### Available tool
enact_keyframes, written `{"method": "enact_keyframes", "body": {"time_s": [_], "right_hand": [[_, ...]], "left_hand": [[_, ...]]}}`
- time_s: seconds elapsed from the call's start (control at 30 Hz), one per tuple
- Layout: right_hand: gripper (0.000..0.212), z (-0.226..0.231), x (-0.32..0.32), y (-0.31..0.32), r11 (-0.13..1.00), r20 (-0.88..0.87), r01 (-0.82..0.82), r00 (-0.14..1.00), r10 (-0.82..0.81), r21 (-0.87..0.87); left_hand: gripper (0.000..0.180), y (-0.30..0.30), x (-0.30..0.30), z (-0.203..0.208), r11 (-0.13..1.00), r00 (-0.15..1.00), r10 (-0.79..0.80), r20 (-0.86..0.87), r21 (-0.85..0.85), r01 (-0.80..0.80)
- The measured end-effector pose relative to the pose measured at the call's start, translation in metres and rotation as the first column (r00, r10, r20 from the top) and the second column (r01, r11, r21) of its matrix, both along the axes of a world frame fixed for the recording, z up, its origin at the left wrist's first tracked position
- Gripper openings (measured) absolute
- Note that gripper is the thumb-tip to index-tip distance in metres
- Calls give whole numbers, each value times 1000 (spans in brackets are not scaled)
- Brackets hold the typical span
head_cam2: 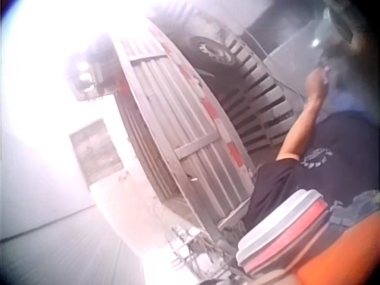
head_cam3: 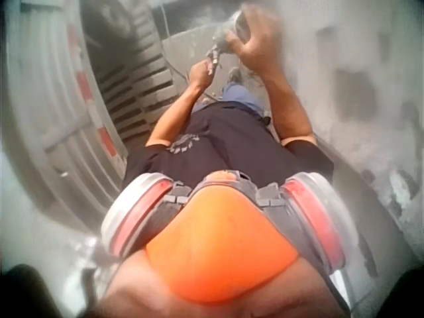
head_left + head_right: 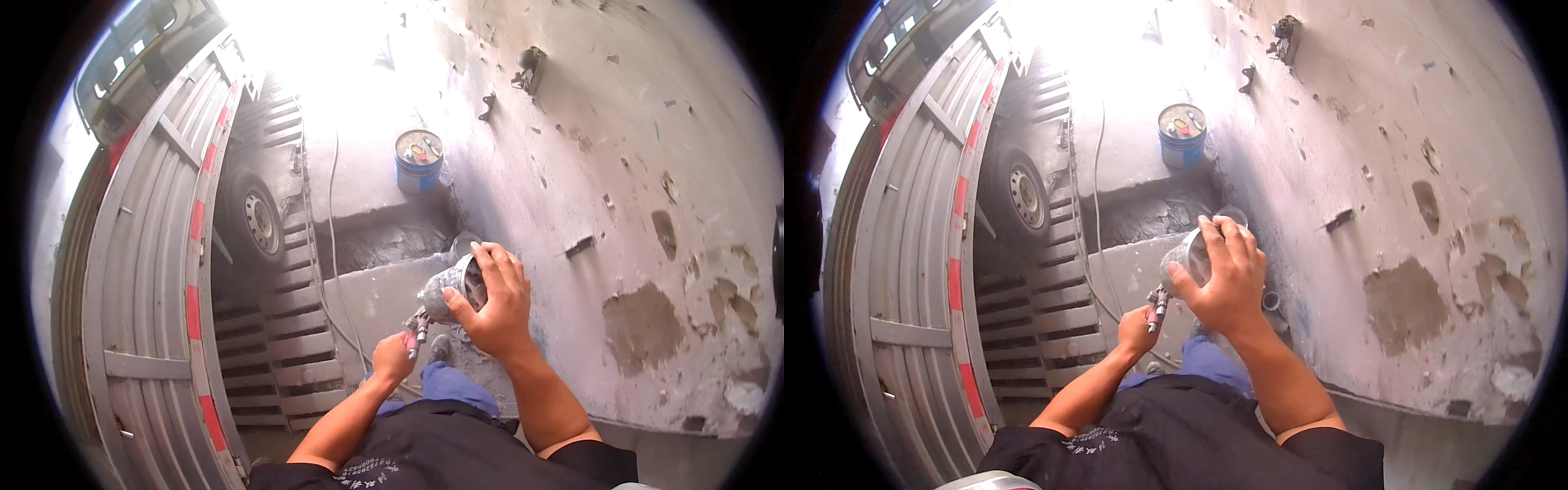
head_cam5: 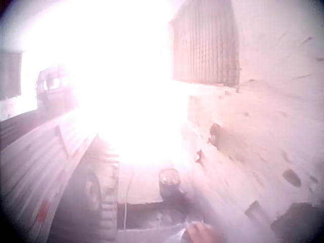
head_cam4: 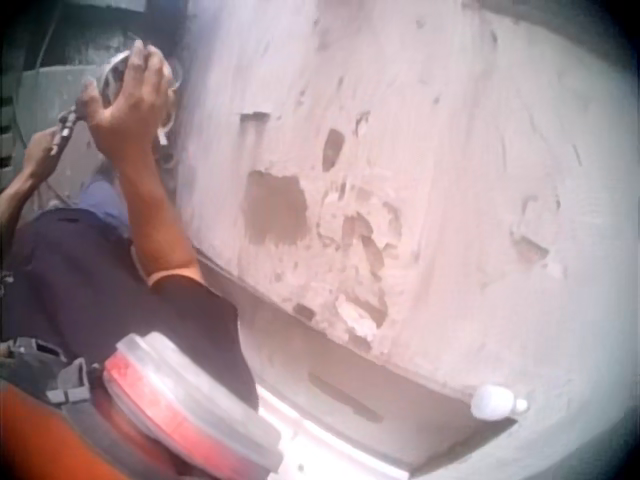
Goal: The person uses a spray gun to apply paint to the rear and side of a silver vehicle in a workshop. The vehicle is partially masked with plastic sheeting and tape. The person refills the spray gun from a paint can and continues the application process.
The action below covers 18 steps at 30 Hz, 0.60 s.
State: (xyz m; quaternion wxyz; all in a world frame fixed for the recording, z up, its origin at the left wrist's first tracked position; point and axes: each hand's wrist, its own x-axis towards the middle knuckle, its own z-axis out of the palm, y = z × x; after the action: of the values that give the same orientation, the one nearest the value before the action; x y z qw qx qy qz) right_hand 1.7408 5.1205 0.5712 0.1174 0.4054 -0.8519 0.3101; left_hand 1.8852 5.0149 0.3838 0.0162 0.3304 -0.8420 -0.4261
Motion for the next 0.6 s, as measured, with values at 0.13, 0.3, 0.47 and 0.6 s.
{"method": "enact_keyframes", "body": {"time_s": [0.13, 0.3, 0.47, 0.6], "right_hand": [[78, 31, -73, -18, 951, 107, -252, 956, 273, -179], [73, 31, -147, -29, 645, 462, -46, 658, 594, -763], [101, -82, -138, -37, 770, 750, -427, 262, 607, -474], [75, -119, -74, -76, 851, 664, -458, 555, 500, -258]], "left_hand": [[21, -10, -56, 8, 994, 988, 70, -137, 88, -59], [26, -37, -118, 66, 978, 931, 167, -323, 176, -114], [15, -63, -151, 64, 871, 843, 209, -496, 486, 71], [28, -68, -127, 67, 723, 816, 344, -465, 685, 86]]}}
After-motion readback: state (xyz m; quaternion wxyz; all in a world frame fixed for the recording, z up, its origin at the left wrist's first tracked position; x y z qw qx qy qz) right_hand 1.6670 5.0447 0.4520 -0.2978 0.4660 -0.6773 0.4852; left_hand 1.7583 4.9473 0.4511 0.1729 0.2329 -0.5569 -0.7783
